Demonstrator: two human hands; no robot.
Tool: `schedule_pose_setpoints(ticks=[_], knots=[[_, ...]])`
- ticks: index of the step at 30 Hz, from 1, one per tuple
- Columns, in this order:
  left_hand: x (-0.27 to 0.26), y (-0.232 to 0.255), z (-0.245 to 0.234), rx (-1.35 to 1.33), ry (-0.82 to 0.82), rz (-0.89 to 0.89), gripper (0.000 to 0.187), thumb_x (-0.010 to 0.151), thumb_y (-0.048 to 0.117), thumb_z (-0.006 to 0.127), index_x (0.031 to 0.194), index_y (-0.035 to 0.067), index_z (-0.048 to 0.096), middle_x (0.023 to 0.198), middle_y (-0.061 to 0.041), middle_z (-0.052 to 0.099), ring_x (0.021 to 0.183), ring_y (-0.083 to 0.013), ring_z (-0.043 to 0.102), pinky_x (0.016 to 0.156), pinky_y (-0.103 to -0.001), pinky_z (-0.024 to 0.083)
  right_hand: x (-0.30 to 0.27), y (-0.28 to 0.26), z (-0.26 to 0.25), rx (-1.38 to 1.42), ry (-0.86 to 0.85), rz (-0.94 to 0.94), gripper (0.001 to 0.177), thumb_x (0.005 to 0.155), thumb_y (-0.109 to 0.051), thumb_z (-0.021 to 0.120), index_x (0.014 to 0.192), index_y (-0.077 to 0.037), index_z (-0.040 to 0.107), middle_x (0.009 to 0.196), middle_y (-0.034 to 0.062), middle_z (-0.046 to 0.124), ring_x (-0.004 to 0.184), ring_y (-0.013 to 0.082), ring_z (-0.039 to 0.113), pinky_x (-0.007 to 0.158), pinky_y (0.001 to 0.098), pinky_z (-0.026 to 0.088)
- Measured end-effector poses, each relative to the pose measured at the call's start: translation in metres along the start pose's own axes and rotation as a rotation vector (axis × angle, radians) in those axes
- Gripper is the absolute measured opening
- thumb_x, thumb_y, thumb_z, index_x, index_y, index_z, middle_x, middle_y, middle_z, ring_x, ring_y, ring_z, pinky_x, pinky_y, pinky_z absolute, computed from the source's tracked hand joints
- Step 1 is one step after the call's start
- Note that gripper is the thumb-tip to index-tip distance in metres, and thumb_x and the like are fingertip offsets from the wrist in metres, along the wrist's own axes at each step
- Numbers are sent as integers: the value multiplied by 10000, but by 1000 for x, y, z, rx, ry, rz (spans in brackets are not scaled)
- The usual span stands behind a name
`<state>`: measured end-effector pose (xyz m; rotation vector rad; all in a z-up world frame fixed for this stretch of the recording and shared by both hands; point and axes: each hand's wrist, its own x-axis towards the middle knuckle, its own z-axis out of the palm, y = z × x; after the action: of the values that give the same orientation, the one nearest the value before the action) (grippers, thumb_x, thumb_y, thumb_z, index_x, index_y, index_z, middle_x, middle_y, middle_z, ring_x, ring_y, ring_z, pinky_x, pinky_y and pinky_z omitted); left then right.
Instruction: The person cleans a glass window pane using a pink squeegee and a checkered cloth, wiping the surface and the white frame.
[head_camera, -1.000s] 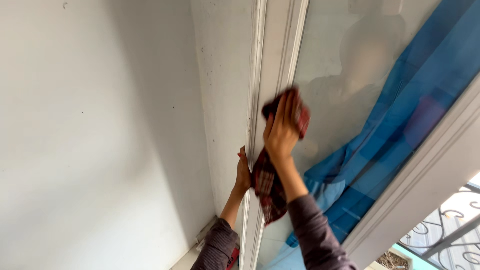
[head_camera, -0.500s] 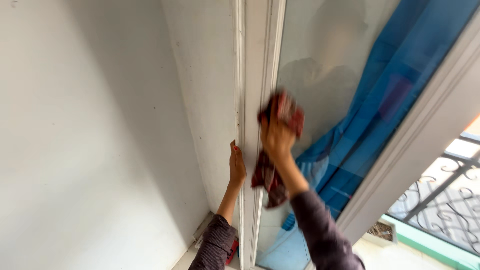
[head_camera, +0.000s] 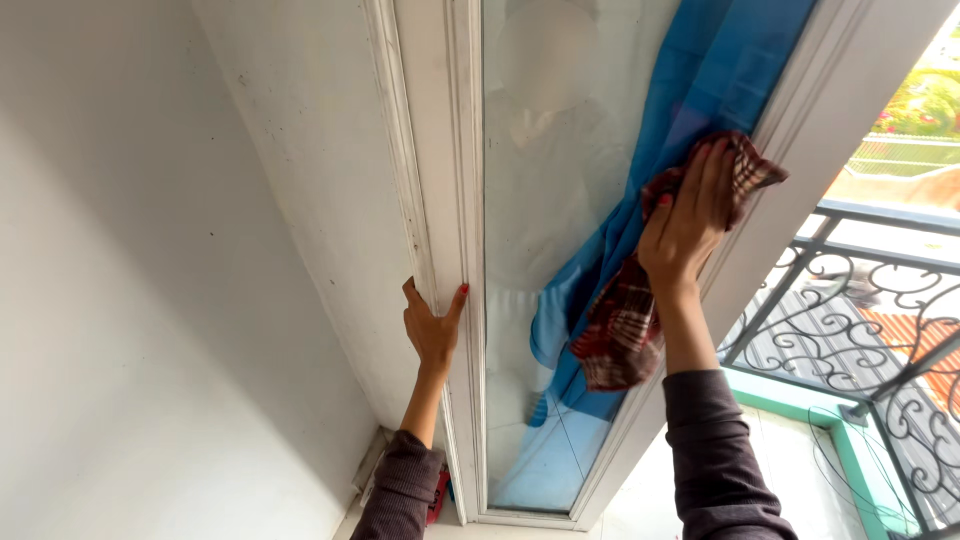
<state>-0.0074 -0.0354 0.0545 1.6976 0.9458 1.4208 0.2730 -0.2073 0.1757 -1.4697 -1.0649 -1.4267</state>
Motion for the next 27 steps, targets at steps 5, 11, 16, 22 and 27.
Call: schedule_pose_setpoints(ticks=[5,11,16,22,27], knots=[[-5,19,-12,-42,-62,-49,904,778,427,842,1407,-36,386,970,-182,762,810,-278,753,781,-389,601,-17,-54,58,942,268,602,551,1084,-189,436,1575,18,299,1674,254,291,1593,429,241,1356,450,138],[-10,22,-19,40,-39,2,875,807,465,847,1396,-20,418,1019,-222,747,880,-325,747,802,-408,595,-37,-190,69,119,-355,122,587,936,-276,631,1444,-2,525,1422,257,553,1300,426,528,1156,544,386],[-9,38,-22,78,-83,-119,873,781,493,806,1405,28,410,981,-196,753,815,-335,769,798,-417,613,-59,-136,48,215,-308,-80,566,867,-332,650,1348,-36,610,1370,228,607,1262,427,562,1087,549,413],[-18,10,-4,-183,5,-36,1012,815,513,794,1493,16,230,1346,-263,509,1206,-378,591,1001,-474,525,-101,-37,-5,33,-169,26,601,1058,-305,450,1476,126,457,1562,361,410,1461,540,383,1241,626,252],[-15,-23,23,81,109,156,1235,779,579,857,1544,-56,125,1457,-280,276,1399,-432,314,1126,-615,346,2,-21,-1,-8,-19,73,613,1101,-300,393,1571,92,363,1655,301,296,1572,472,265,1304,604,184]])
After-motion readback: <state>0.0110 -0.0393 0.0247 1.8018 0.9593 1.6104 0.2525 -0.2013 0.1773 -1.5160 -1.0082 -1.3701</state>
